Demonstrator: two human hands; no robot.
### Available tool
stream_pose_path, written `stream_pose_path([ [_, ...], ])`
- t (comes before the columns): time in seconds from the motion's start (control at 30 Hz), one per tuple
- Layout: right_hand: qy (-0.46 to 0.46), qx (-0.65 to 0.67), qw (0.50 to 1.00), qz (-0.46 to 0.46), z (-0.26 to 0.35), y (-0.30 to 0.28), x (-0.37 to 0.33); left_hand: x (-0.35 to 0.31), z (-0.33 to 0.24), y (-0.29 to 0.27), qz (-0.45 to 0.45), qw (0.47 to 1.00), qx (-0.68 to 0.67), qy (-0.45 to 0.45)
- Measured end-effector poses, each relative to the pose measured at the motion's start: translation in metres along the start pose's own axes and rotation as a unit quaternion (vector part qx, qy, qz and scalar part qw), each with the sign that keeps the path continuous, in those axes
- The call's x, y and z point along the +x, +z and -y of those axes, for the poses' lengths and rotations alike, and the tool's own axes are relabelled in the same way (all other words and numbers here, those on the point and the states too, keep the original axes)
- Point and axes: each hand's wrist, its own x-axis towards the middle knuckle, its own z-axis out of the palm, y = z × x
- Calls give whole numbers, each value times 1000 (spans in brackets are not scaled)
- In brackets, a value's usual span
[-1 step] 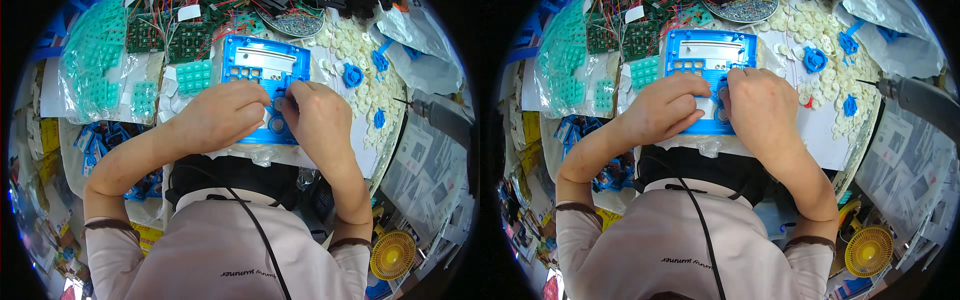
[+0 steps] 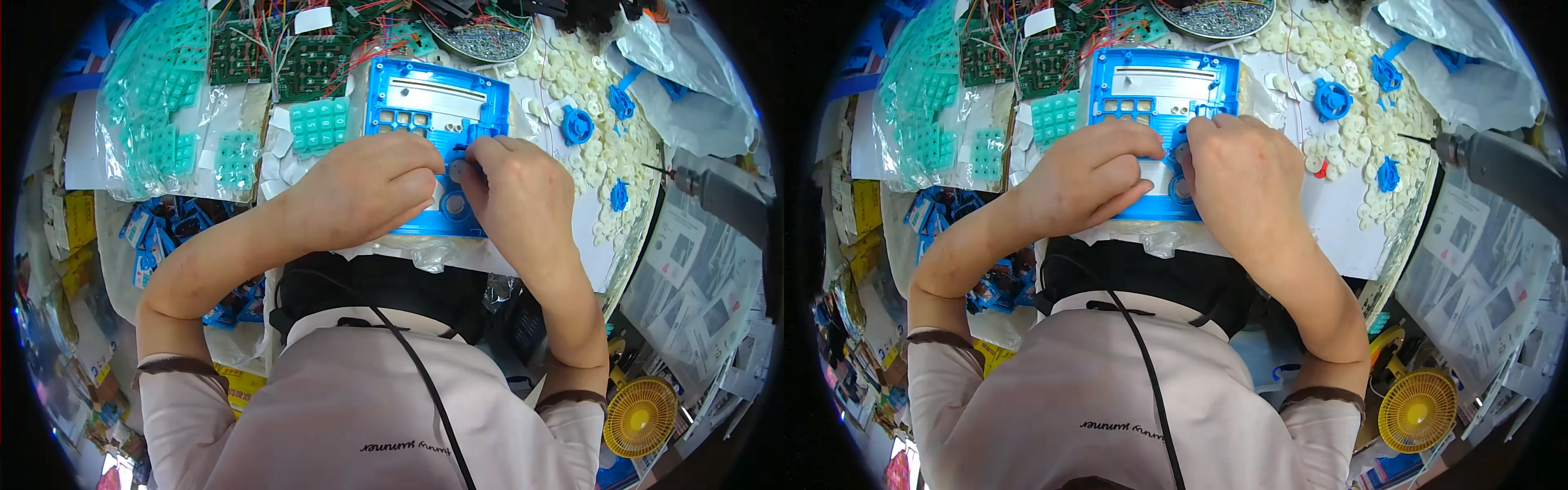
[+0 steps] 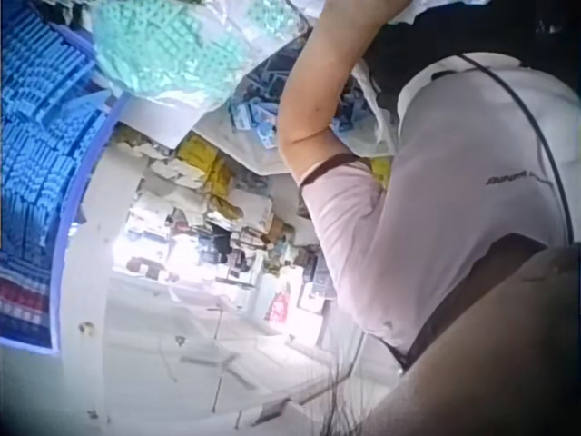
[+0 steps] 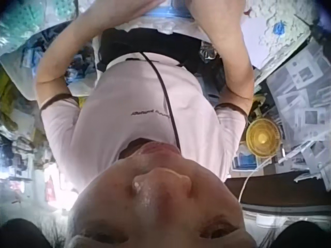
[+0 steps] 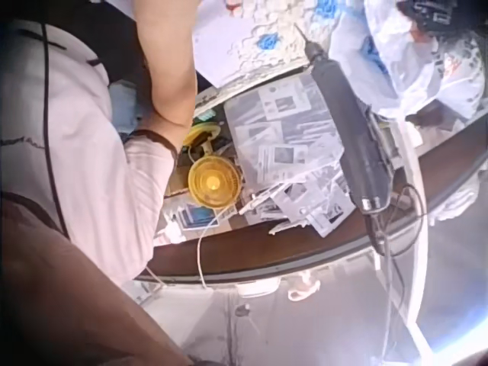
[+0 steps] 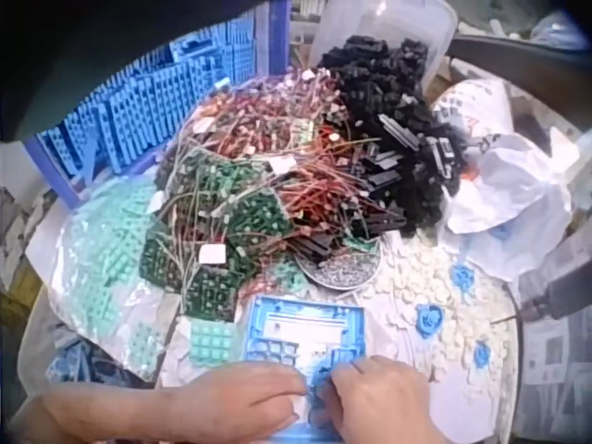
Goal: Assemble internal circuit components and screw together the housing for a blue toy calculator or learning device.
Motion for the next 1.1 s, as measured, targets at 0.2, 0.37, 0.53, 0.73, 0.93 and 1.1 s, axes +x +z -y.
stream_pose_path([
  [0.2, 10, -19, 1000, -4, 1, 6, 0, -3, 5, 5, -4, 1000, -13, 12],
  [0.37, 27, -34, 999, 28, 6, 6, 3, -2, 8, 7, 16, 999, 5, 43],
  [0.53, -26, -6, 998, 58, -5, -1, 14, 2, 6, 4, 35, 998, 32, 48],
  [0.73, 44, -24, 997, 54, 5, -9, 6, 5, 3, -1, 66, 996, 50, 39],
  [0.93, 165, 215, 905, -327, -7, -70, -59, 7, 1, -2, 64, 995, 48, 65],
  [1.1, -68, 487, 764, -418, -95, -110, -37, 14, -7, 1, 126, 975, 148, 104],
])
